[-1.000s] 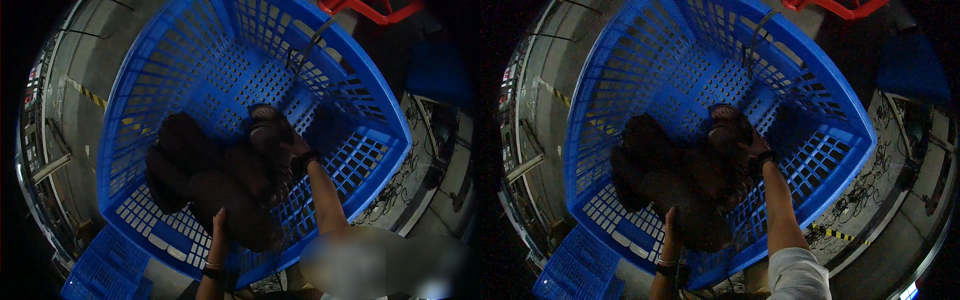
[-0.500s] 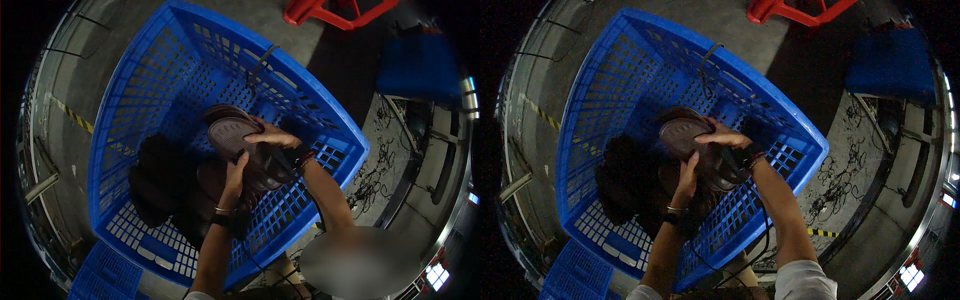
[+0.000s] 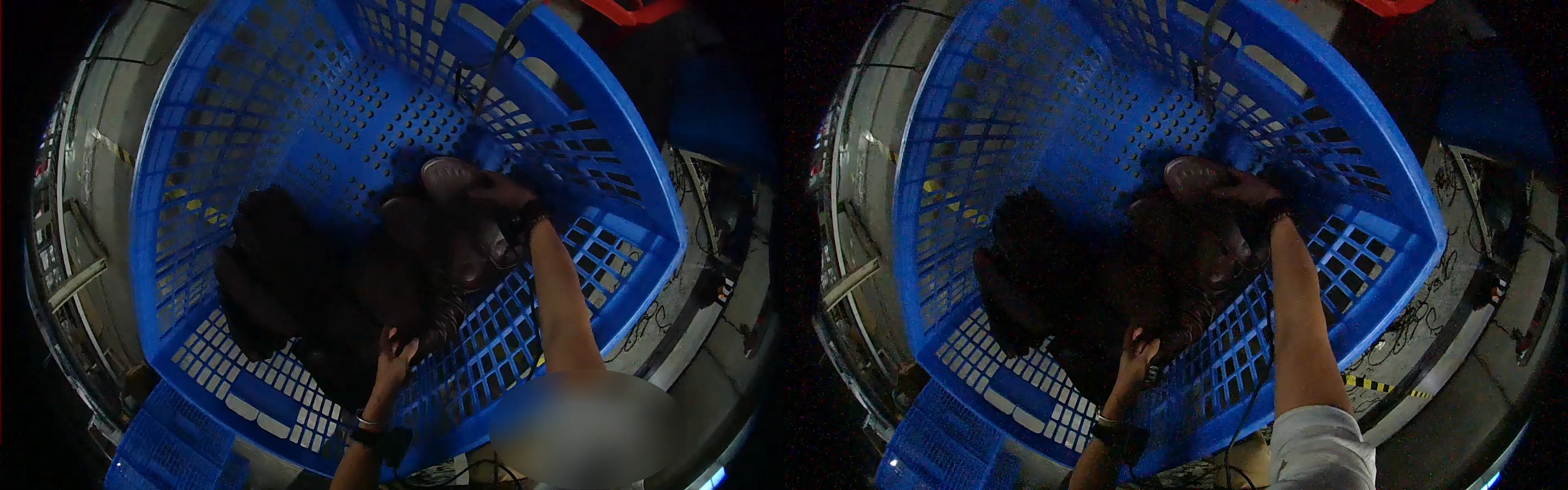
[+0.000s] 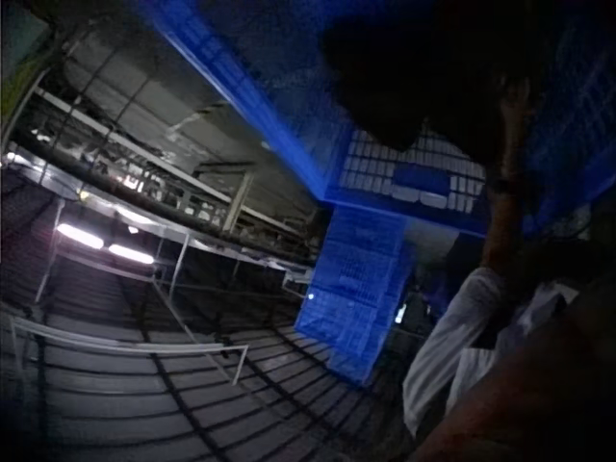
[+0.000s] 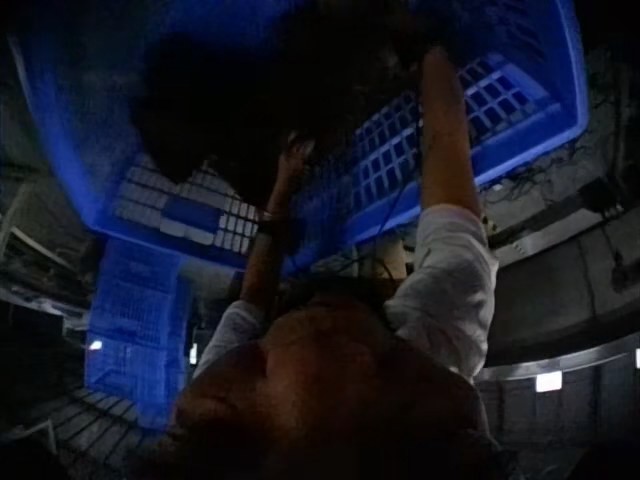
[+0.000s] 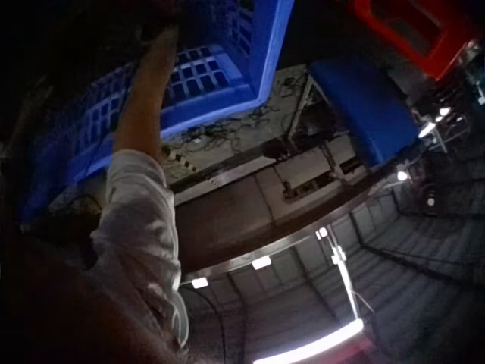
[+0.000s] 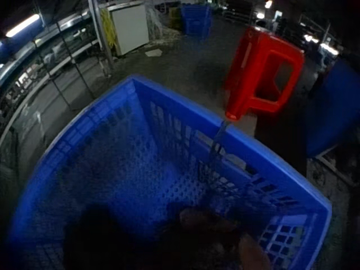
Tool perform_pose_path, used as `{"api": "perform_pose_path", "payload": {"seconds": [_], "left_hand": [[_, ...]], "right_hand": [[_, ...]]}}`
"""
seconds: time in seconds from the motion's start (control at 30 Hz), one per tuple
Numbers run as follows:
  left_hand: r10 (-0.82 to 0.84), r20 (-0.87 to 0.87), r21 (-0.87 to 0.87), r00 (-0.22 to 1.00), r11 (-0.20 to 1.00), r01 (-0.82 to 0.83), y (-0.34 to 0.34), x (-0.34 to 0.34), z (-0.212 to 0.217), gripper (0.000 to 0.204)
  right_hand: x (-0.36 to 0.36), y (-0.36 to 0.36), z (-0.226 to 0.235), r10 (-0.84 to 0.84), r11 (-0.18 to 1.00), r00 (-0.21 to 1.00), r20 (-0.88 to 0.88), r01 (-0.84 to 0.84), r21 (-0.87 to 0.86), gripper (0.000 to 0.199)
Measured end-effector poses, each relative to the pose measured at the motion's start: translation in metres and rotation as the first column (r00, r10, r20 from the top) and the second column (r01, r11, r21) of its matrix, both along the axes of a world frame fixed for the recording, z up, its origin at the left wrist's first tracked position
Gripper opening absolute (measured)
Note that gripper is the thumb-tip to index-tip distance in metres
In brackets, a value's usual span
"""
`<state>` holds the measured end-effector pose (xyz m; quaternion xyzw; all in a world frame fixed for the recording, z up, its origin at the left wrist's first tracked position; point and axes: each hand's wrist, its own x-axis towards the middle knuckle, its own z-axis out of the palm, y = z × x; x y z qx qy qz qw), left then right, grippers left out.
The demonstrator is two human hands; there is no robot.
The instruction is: Collect insoles from a conveyor belt and place them into a blue storage basket.
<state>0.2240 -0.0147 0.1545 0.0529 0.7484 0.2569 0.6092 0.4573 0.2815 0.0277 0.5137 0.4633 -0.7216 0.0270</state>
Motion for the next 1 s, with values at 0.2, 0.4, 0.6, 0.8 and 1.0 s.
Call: {"api": "perform_pose_path", "payload": {"seconds": [0.2, 0.4, 0.6, 0.8, 1.0], "left_hand": [[-0.341, -0.197, -0.071, 0.919, 0.940, 0.334, 0.019, 0.020, -0.022, 0.052], [-0.044, 0.055, -0.017, 0.998, 0.999, 0.045, 0.013, 0.023, -0.027, 0.059], [-0.068, 0.096, 0.080, 0.993, 0.995, 0.061, 0.045, 0.026, 0.040, 0.060], [-0.151, 0.038, 0.201, 0.988, 0.969, 0.141, 0.039, -0.034, 0.158, 0.048], [-0.185, -0.134, 0.308, 0.974, 0.926, 0.218, 0.051, -0.050, 0.319, 0.041]], "right_hand": [[0.006, -0.012, -0.017, -0.133, 0.789, 0.928, 0.348, -0.113, 0.604, 0.084], [0.011, -0.025, -0.030, 0.003, 0.562, 0.825, 0.566, -0.469, 0.681, 0.093], [0.003, -0.036, -0.012, 0.010, 0.665, 0.833, 0.554, -0.419, 0.618, 0.093], [-0.061, -0.053, 0.152, 0.181, 0.816, 0.938, 0.296, -0.311, 0.487, 0.059], [0.020, -0.109, 0.391, -0.081, 0.734, 0.995, 0.051, 0.024, 0.679, 0.045]]}}
